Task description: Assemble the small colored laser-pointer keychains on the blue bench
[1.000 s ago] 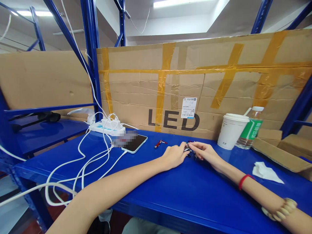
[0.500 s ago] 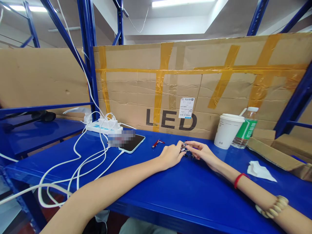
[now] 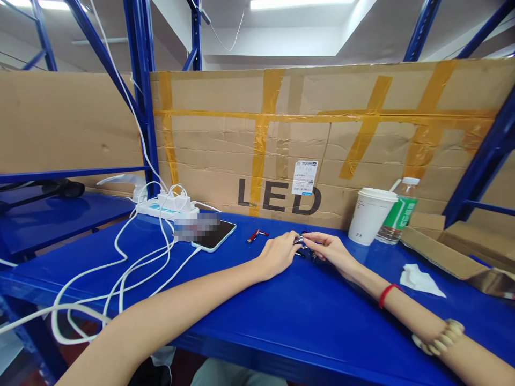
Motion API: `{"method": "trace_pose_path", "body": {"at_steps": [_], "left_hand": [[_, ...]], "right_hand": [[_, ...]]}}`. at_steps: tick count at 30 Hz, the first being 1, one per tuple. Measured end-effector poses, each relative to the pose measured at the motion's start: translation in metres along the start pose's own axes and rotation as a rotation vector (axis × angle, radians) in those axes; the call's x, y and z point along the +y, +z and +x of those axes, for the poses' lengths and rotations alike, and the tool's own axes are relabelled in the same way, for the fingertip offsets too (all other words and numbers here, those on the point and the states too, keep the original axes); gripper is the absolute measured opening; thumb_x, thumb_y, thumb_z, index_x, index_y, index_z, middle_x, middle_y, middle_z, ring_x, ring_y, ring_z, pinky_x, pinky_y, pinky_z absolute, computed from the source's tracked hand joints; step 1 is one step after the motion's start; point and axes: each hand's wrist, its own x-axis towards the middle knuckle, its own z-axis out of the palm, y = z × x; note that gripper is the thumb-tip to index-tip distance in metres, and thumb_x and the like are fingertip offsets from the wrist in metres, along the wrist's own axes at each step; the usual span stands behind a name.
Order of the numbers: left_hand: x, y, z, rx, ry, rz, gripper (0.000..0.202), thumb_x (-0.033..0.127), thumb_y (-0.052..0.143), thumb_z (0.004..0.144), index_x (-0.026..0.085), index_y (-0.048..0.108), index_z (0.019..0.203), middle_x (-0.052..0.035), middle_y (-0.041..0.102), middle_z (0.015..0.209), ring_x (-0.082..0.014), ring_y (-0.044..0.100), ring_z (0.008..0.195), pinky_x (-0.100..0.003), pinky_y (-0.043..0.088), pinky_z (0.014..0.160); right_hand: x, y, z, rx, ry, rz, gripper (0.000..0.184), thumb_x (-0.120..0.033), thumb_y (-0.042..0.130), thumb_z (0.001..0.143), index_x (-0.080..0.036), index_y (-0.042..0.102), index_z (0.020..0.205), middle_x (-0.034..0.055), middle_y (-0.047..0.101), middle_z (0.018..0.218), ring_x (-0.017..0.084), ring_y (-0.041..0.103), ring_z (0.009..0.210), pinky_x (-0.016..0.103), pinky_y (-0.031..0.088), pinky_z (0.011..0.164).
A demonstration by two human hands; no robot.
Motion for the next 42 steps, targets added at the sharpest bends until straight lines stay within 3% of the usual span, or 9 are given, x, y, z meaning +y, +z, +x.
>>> {"method": "trace_pose_path", "body": {"at_steps": [9,16,25,31,42], "left_hand": [[-0.003,0.002,0.001,0.016,0.047,-0.002,0.024,0.03,0.024,0.089,0.019,0.04,0.103,-0.0049,0.056,0.099,-0.0169,0.055,0.091,-0.028,0.043,0.075],[-0.004,0.004,0.002,0.027,0.056,-0.002,0.025,0.031,0.023,0.089,0.019,0.042,0.102,-0.0047,0.055,0.098,-0.0162,0.054,0.092,-0.029,0.042,0.079],[-0.002,0.002,0.0,0.068,0.103,-0.059,0.028,0.03,0.023,0.09,0.019,0.042,0.106,-0.0049,0.055,0.099,-0.0148,0.053,0.093,-0.027,0.043,0.081],[0.0,-0.001,0.0,0.058,0.099,-0.09,0.028,0.028,0.024,0.089,0.022,0.042,0.109,-0.0036,0.054,0.1,-0.0141,0.053,0.094,-0.027,0.043,0.081],[-0.004,0.003,0.001,0.047,0.051,-0.077,0.025,0.026,0.022,0.09,0.022,0.041,0.105,-0.0023,0.055,0.1,-0.014,0.054,0.091,-0.026,0.043,0.077]], "right_hand": [[0.001,-0.002,0.001,0.017,-0.014,0.022,0.045,-0.043,0.072,0.052,-0.015,0.065,0.086,0.0001,0.058,0.064,0.002,0.031,0.04,0.021,0.024,0.041],[-0.001,-0.002,0.0,0.023,0.004,-0.02,0.046,-0.045,0.071,0.051,-0.014,0.067,0.084,-0.0034,0.048,0.049,0.004,0.03,0.04,0.022,0.022,0.041],[0.001,-0.003,0.001,-0.008,0.044,0.072,0.042,-0.041,0.072,0.051,-0.016,0.066,0.085,-0.002,0.052,0.062,0.001,0.03,0.04,0.02,0.02,0.04],[0.008,-0.006,0.006,-0.029,0.082,0.108,0.043,-0.041,0.072,0.053,-0.017,0.064,0.087,-0.0041,0.048,0.056,0.001,0.028,0.04,0.019,0.018,0.038],[0.002,-0.003,-0.001,-0.035,0.038,0.064,0.039,-0.037,0.071,0.055,-0.02,0.067,0.09,0.0022,0.059,0.081,0.0,0.032,0.043,0.02,0.024,0.041]]}}
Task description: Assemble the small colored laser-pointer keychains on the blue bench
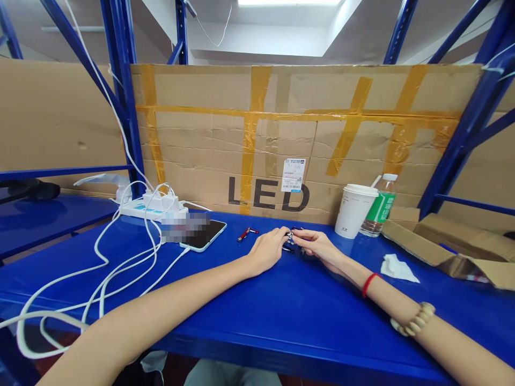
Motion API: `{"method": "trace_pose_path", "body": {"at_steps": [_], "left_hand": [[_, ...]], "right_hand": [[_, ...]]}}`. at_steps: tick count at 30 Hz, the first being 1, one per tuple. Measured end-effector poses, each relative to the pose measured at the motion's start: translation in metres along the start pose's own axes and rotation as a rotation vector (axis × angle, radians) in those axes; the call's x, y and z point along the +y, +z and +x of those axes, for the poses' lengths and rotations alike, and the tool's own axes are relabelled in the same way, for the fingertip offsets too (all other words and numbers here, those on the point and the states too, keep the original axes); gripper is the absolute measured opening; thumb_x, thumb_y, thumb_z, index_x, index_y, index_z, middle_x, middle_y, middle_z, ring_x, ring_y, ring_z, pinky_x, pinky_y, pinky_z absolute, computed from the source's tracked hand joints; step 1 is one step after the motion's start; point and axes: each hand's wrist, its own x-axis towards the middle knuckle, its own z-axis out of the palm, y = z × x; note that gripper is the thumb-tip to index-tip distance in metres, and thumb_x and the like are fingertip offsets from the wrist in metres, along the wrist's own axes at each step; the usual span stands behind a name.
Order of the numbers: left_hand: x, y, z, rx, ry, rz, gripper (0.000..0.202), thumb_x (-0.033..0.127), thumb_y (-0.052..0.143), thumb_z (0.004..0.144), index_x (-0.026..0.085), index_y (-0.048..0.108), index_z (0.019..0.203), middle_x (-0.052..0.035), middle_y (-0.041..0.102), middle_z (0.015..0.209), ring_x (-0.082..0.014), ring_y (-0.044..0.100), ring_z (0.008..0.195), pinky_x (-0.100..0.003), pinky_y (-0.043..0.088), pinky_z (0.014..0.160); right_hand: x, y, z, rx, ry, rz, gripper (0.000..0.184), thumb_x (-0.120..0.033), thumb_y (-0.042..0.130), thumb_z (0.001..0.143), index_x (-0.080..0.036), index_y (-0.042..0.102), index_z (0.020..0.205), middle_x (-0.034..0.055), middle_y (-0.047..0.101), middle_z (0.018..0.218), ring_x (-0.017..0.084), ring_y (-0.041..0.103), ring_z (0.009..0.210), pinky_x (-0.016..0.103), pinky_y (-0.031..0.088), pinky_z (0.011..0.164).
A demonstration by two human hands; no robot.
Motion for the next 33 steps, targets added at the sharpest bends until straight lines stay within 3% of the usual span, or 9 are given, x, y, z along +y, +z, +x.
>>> {"method": "trace_pose_path", "body": {"at_steps": [25,33], "left_hand": [[-0.0013,0.0011,0.0005,-0.001,0.004,-0.087,0.023,0.029,0.023,0.089,0.023,0.041,0.101,-0.0017,0.057,0.098,-0.0155,0.056,0.086,-0.026,0.044,0.07],[-0.0013,0.001,0.0008,-0.006,0.011,-0.101,0.024,0.029,0.023,0.089,0.022,0.041,0.102,-0.0024,0.057,0.1,-0.0158,0.056,0.088,-0.027,0.043,0.071]], "right_hand": [[-0.0025,-0.0016,-0.0006,-0.043,0.066,0.041,0.04,-0.037,0.071,0.056,-0.017,0.066,0.091,-0.0042,0.045,0.057,0.001,0.03,0.044,0.018,0.019,0.041],[-0.001,-0.0018,0.0001,-0.04,0.035,0.015,0.041,-0.039,0.07,0.057,-0.017,0.066,0.091,-0.0027,0.049,0.062,0.002,0.03,0.044,0.019,0.021,0.041]]}}
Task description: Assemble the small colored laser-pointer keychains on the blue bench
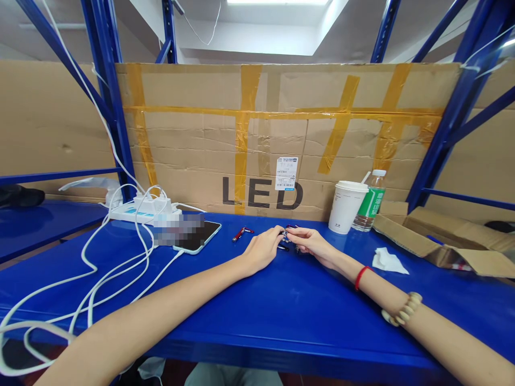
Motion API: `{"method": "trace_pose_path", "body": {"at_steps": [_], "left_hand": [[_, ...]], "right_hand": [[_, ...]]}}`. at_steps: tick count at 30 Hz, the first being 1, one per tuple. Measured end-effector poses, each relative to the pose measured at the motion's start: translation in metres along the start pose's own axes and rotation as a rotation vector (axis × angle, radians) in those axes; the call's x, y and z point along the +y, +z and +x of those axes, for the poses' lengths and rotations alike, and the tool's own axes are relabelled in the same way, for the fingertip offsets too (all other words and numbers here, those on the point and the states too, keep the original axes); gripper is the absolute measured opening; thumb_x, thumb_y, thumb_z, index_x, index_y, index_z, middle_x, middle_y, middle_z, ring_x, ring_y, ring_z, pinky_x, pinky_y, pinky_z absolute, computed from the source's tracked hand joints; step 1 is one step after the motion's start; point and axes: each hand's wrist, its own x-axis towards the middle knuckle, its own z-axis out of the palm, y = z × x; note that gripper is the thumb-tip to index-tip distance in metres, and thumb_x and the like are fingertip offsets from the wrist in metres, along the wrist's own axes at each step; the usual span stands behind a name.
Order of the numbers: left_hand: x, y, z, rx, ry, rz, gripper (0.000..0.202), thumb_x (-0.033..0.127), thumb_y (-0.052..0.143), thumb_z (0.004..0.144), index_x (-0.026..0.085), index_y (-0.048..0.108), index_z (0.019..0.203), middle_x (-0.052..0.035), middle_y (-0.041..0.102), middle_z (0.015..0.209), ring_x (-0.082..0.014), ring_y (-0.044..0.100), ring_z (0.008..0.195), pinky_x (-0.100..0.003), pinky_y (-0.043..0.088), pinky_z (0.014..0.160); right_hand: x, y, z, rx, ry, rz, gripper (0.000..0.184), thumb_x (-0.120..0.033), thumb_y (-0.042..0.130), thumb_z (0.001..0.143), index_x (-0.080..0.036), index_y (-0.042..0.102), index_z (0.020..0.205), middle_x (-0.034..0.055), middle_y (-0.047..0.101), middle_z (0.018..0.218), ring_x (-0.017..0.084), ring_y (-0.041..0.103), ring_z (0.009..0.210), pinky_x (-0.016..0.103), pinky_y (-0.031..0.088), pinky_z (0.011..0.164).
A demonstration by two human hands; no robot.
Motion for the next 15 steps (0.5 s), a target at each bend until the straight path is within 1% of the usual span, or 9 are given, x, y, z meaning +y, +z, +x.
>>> {"method": "trace_pose_path", "body": {"at_steps": [6,8,12,15], "left_hand": [[-0.0016,0.0015,0.0009,-0.006,-0.007,0.012,0.024,0.029,0.023,0.089,0.022,0.042,0.103,-0.0025,0.058,0.099,-0.0162,0.056,0.088,-0.026,0.044,0.07],[-0.0022,0.0019,0.0011,-0.005,-0.006,0.015,0.025,0.029,0.023,0.089,0.023,0.042,0.104,-0.0022,0.058,0.1,-0.0164,0.056,0.088,-0.027,0.044,0.07],[-0.0023,0.0017,0.0013,-0.005,-0.008,0.02,0.026,0.03,0.023,0.089,0.024,0.043,0.105,-0.0019,0.058,0.102,-0.0165,0.055,0.092,-0.028,0.043,0.074],[-0.0022,0.0012,0.0012,-0.022,-0.009,0.003,0.026,0.031,0.024,0.089,0.025,0.043,0.106,-0.0015,0.058,0.102,-0.0161,0.055,0.094,-0.028,0.043,0.076]], "right_hand": [[0.0006,0.0,0.0013,0.01,-0.038,-0.019,0.04,-0.038,0.07,0.057,-0.018,0.066,0.091,-0.0016,0.052,0.067,0.001,0.031,0.044,0.019,0.024,0.041],[0.0008,0.0,0.0011,0.019,-0.044,-0.026,0.041,-0.038,0.07,0.056,-0.017,0.066,0.091,-0.0017,0.052,0.065,0.002,0.032,0.044,0.019,0.024,0.041],[0.0006,0.0009,0.0003,0.058,-0.033,-0.047,0.042,-0.039,0.071,0.054,-0.014,0.066,0.089,-0.0029,0.049,0.056,0.003,0.032,0.043,0.02,0.025,0.041],[0.0,0.0018,-0.0002,0.087,-0.049,-0.067,0.041,-0.039,0.072,0.052,-0.013,0.067,0.083,-0.0011,0.052,0.059,0.003,0.033,0.043,0.02,0.025,0.04]]}}
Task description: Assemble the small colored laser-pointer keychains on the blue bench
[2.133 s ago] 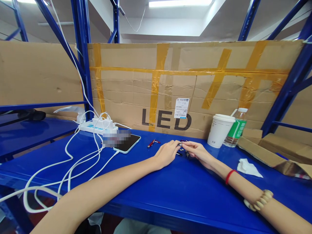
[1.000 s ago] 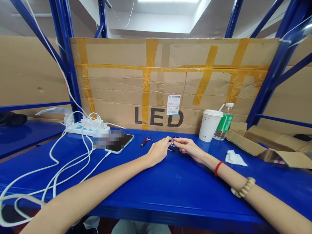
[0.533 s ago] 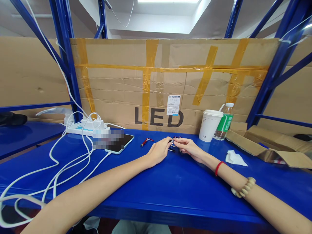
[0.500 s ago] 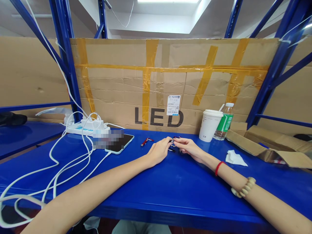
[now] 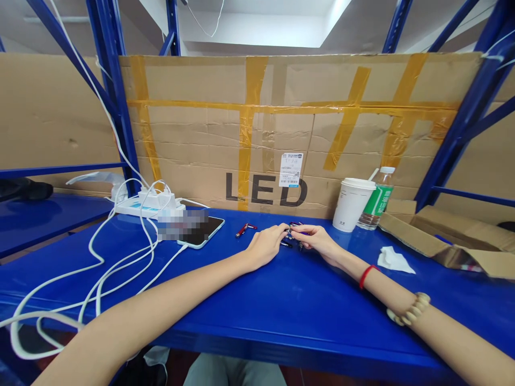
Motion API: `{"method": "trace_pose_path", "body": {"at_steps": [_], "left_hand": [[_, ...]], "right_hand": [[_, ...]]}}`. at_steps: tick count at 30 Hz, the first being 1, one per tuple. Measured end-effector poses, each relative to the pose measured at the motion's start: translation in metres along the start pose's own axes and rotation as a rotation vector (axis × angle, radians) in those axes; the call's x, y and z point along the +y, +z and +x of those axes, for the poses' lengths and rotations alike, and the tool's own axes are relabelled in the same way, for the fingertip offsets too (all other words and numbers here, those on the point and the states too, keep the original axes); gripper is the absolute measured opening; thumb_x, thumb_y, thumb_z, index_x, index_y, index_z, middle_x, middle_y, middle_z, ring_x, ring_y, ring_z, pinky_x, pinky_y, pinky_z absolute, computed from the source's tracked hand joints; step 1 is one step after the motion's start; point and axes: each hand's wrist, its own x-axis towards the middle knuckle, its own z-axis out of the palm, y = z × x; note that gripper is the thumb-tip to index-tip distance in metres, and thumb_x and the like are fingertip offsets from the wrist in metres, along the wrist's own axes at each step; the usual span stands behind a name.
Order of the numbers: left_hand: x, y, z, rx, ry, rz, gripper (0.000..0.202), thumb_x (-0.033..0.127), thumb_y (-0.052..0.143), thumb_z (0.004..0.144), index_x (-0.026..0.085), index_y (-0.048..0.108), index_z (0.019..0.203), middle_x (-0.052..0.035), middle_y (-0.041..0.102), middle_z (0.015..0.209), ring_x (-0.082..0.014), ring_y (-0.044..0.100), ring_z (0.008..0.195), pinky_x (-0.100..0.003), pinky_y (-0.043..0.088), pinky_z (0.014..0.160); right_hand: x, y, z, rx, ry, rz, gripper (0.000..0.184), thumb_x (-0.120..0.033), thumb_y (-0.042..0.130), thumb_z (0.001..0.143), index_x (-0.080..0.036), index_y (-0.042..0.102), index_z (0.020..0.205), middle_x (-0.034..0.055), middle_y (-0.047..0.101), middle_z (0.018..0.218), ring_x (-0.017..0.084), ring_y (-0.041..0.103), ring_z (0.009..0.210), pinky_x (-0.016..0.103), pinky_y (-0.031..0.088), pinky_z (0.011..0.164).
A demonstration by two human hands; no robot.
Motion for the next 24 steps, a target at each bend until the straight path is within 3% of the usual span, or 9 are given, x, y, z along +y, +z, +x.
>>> {"method": "trace_pose_path", "body": {"at_steps": [6,12,24], "left_hand": [[-0.0034,0.0024,0.0009,-0.016,0.035,-0.093,0.024,0.032,0.027,0.088,0.022,0.044,0.102,-0.0031,0.057,0.101,-0.0154,0.055,0.091,-0.027,0.043,0.076],[-0.0055,0.0032,0.0006,-0.049,0.095,-0.087,0.026,0.029,0.026,0.089,0.021,0.046,0.103,-0.0034,0.057,0.105,-0.0159,0.054,0.094,-0.027,0.043,0.08],[-0.0074,0.001,0.0008,-0.211,0.1,-0.068,0.029,0.029,0.025,0.088,0.024,0.043,0.11,-0.0031,0.056,0.11,-0.018,0.054,0.097,-0.027,0.042,0.077]], "right_hand": [[0.0001,-0.0014,0.0002,-0.004,-0.062,-0.022,0.04,-0.042,0.07,0.054,-0.014,0.067,0.082,0.0004,0.055,0.062,0.003,0.032,0.042,0.021,0.025,0.04],[0.005,-0.0063,0.0035,-0.031,-0.117,-0.044,0.035,-0.041,0.073,0.05,-0.014,0.068,0.071,0.0057,0.059,0.082,0.002,0.037,0.042,0.021,0.028,0.038],[0.0096,-0.006,0.002,-0.09,-0.221,-0.085,0.031,-0.041,0.072,0.05,-0.013,0.063,0.06,0.0042,0.056,0.075,0.004,0.043,0.04,0.022,0.034,0.035]]}}
